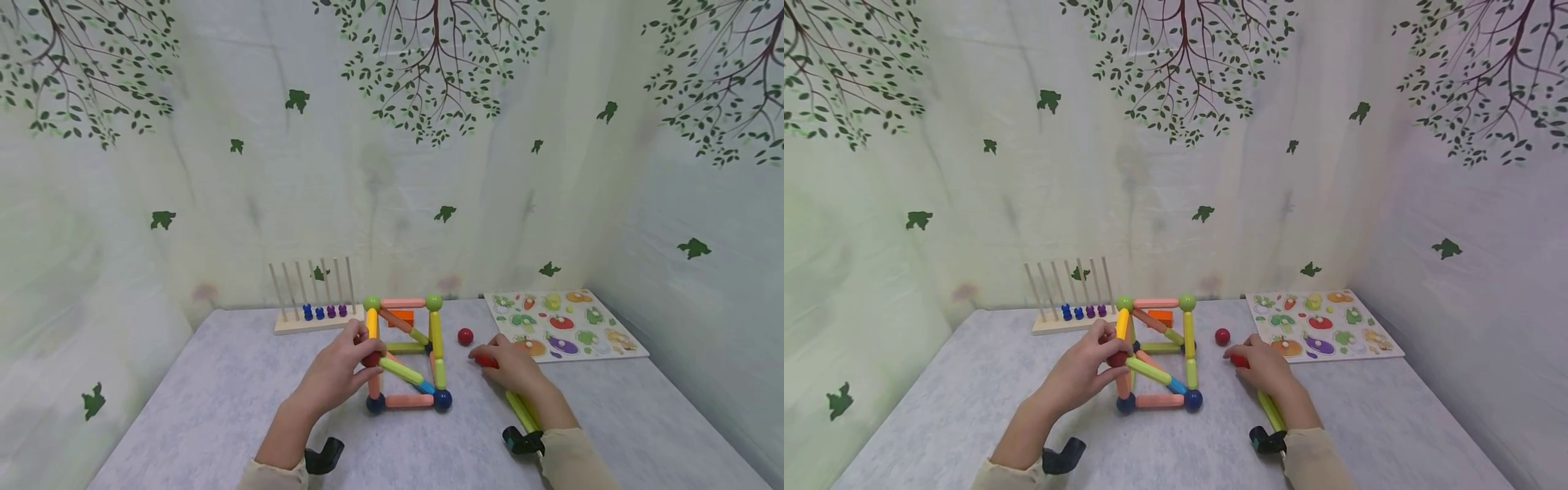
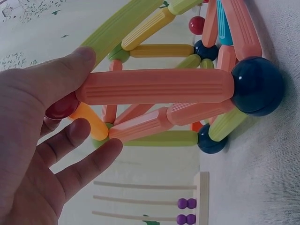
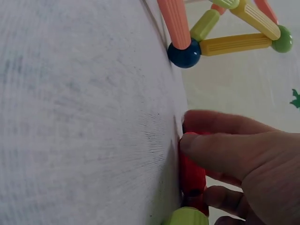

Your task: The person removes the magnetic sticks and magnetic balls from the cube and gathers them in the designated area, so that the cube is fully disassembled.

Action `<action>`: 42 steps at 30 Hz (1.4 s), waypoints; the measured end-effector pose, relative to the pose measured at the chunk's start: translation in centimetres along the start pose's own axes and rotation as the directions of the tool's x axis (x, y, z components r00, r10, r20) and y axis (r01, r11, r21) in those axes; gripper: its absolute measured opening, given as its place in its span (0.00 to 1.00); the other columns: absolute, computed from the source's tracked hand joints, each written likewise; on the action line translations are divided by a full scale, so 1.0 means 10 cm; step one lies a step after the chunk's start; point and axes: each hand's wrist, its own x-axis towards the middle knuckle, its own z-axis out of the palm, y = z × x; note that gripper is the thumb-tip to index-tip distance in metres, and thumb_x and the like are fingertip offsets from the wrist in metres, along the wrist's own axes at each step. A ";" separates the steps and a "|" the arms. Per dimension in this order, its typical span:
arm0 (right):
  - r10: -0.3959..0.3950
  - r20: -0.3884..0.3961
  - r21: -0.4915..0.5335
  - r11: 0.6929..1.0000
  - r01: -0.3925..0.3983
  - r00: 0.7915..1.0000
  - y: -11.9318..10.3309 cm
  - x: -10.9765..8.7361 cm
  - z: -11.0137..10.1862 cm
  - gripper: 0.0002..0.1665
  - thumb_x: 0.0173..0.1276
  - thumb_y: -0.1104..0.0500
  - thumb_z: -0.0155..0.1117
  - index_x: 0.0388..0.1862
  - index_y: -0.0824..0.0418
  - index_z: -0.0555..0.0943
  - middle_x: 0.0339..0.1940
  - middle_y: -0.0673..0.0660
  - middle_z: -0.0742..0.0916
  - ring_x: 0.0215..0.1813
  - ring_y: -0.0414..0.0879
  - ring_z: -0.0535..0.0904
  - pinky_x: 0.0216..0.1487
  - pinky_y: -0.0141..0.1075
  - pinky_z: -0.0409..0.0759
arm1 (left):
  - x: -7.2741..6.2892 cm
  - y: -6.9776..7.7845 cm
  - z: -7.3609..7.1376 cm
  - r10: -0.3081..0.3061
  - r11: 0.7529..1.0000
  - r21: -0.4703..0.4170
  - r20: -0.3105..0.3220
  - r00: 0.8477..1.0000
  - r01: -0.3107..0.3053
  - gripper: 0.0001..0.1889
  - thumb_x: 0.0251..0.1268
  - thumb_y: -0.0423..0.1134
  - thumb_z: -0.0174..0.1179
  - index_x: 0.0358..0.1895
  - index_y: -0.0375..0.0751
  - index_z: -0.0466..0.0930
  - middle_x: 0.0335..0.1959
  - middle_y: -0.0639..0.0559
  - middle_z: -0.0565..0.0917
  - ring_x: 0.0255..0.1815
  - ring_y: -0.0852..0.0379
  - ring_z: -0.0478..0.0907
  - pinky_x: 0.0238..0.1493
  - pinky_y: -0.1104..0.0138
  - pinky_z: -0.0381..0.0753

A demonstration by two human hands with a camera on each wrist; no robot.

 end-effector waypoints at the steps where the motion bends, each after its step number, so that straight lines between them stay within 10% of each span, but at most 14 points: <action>1: -0.014 -0.001 0.006 1.000 0.014 1.000 0.00 -0.01 0.01 0.16 0.64 0.56 0.73 0.49 0.40 0.86 0.43 0.51 0.77 0.41 0.46 0.72 0.43 0.38 0.74 | 0.00 0.00 0.00 0.000 1.000 0.001 0.001 1.000 0.000 0.15 0.57 0.44 0.74 0.47 0.57 0.82 0.46 0.55 0.69 0.43 0.60 0.73 0.40 0.69 0.79; 18: 0.068 -0.060 0.028 0.997 -0.067 0.996 0.09 -0.08 -0.09 0.11 0.66 0.58 0.70 0.47 0.50 0.85 0.46 0.56 0.77 0.41 0.49 0.74 0.44 0.42 0.79 | 0.00 0.00 0.03 0.003 1.000 -0.012 -0.020 1.000 -0.004 0.15 0.56 0.43 0.74 0.45 0.59 0.82 0.45 0.57 0.69 0.41 0.62 0.74 0.39 0.70 0.78; 26: -0.160 -0.232 0.277 0.935 0.222 0.960 -0.62 -0.18 -0.19 0.09 0.71 0.59 0.65 0.48 0.52 0.85 0.42 0.48 0.85 0.35 0.42 0.75 0.38 0.33 0.78 | -0.01 -0.01 0.04 0.008 1.000 -0.020 -0.025 1.000 -0.009 0.14 0.57 0.43 0.74 0.46 0.59 0.82 0.45 0.57 0.69 0.40 0.63 0.74 0.38 0.70 0.78; 31: -0.340 -0.091 0.408 0.844 0.347 0.936 -1.13 -0.29 -0.12 0.18 0.73 0.52 0.63 0.61 0.49 0.81 0.50 0.47 0.87 0.32 0.39 0.75 0.33 0.31 0.77 | 0.00 -0.03 0.04 0.022 1.000 -0.021 -0.045 0.999 -0.023 0.15 0.56 0.43 0.74 0.45 0.58 0.82 0.45 0.57 0.69 0.40 0.62 0.75 0.39 0.70 0.79; 42: -0.367 -0.097 0.365 0.852 0.376 0.925 -1.39 -0.35 0.06 0.20 0.70 0.51 0.67 0.61 0.42 0.81 0.53 0.42 0.87 0.35 0.38 0.75 0.35 0.29 0.77 | 0.00 -0.02 0.03 0.025 0.997 -0.065 -0.043 0.999 -0.028 0.15 0.57 0.43 0.74 0.46 0.60 0.82 0.45 0.59 0.68 0.43 0.63 0.75 0.41 0.70 0.79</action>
